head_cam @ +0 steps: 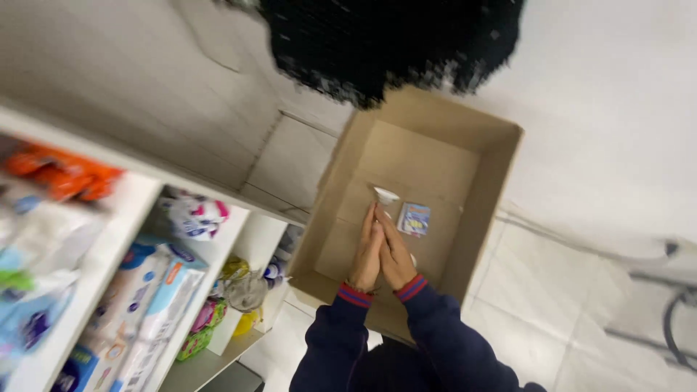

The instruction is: The person picks up various toiletries including a tube, small boxes, bottles, and packages of wipes from a shelf and places them one by one into a cardboard box on the floor.

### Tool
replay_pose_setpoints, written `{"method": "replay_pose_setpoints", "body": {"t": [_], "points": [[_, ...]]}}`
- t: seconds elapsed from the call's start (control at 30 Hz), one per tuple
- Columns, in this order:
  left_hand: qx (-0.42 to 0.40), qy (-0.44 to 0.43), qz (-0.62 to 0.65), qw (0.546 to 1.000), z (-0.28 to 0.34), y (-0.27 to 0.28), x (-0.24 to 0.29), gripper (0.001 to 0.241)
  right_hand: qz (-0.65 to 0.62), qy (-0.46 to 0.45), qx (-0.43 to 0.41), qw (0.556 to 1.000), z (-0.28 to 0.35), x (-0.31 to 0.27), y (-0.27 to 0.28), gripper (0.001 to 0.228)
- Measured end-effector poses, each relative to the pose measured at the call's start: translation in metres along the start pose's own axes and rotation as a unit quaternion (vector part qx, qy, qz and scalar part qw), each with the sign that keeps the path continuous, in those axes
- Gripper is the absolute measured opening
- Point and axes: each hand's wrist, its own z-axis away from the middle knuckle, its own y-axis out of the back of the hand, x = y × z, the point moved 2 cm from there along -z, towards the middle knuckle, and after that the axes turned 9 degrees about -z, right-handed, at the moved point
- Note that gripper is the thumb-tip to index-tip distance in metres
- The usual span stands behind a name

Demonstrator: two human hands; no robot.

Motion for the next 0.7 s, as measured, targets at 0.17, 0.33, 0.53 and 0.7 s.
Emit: {"method": "replay_pose_setpoints", "body": {"t": [0.17, 0.33, 0.53, 0.7], "points": [[0.051, -0.231, 0.162, 0.958, 0.046, 0.063, 0.079, 0.085, 0.031, 0.287, -0.011, 0.957, -0.03, -0.11, -0.049, 0.094], [0.245, -0.351, 0.027, 0.903, 0.113, 0.149, 0.167, 0.06, 0.022, 0.424, -0.053, 0.904, -0.055, -0.201, -0.103, 0.065], [0.456, -0.416, -0.099, 0.781, 0.19, 0.236, 0.237, 0.026, -0.059, 0.544, -0.136, 0.826, -0.083, -0.317, -0.18, 0.035], [0.496, -0.433, -0.15, 0.737, 0.225, 0.298, 0.281, 0.029, -0.035, 0.586, -0.161, 0.794, -0.107, -0.399, -0.23, 0.023]]}}
